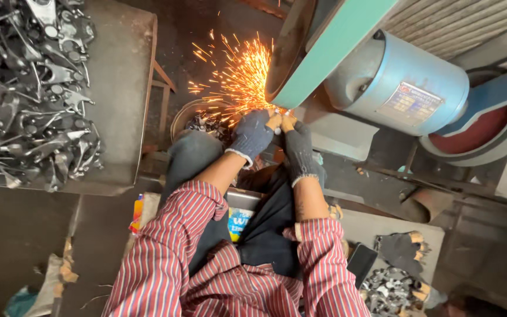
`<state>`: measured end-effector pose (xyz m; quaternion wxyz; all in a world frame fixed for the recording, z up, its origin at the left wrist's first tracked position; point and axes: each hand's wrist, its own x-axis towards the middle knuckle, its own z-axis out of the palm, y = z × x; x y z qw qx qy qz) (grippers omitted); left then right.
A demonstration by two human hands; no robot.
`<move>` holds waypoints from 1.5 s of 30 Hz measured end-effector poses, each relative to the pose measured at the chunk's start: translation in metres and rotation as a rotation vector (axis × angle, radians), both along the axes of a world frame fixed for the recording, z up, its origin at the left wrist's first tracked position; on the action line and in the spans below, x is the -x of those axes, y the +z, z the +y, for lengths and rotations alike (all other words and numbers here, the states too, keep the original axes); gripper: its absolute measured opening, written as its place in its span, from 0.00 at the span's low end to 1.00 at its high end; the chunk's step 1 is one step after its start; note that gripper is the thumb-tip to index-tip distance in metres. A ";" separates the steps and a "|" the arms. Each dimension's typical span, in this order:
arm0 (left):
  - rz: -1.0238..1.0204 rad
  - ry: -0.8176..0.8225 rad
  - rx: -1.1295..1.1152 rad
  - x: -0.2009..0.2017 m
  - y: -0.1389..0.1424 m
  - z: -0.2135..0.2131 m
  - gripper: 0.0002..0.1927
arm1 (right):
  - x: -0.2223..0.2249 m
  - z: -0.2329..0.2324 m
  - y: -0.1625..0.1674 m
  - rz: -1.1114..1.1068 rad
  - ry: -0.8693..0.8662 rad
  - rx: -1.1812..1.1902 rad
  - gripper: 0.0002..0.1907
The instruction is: The person sits at a bench grinder and grinds small metal workpieces one at a time, holding each piece against the spinning abrasive wheel with both gloved hands while sparks fly, then places the finished piece into a pile and picks up the next piece from a tray of raw parts.
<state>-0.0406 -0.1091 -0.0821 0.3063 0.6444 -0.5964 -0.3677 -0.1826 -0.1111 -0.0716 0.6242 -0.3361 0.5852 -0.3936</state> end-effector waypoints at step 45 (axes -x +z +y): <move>0.345 -0.078 -0.190 -0.061 0.084 0.083 0.19 | 0.008 0.053 0.053 -0.154 0.434 0.017 0.23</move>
